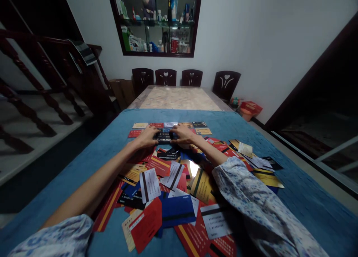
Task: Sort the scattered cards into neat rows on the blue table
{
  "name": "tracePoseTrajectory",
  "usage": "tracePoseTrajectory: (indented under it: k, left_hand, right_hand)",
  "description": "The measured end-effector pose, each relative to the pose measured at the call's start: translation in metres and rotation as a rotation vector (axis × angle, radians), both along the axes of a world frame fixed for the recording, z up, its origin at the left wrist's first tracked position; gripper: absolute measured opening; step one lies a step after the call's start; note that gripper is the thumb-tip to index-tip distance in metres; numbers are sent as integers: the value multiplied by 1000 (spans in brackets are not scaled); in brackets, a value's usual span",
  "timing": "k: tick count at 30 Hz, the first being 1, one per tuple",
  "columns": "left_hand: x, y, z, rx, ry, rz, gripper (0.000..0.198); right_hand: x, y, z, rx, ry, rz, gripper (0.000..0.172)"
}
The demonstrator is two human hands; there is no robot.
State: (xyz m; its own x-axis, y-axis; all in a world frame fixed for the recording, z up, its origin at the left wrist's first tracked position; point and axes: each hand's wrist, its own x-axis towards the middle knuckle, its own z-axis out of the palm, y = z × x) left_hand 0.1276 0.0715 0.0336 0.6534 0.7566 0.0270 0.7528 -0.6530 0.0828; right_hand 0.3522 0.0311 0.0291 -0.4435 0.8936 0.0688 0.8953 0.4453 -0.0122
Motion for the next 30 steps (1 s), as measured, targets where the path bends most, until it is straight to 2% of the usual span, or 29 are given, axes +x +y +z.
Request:
tracePoseTrajectory:
  k: [8,13,22,30]
  left_hand:
    - [-18,21,-3,26,-15,29,45]
    - [-26,33,-7,42,-19,78,53]
    - [-30,45,-6,18,46,140,59]
    - [-31,54,-9,-6,77,149,51]
  right_hand:
    - [-25,17,7,-2,-59,-20,49]
    - [-37,28,8,-19,-91,-24,47]
    - [-50,43,9,-29,-147,-28,46]
    - [-57,53,6,-40,-158,-25,43]
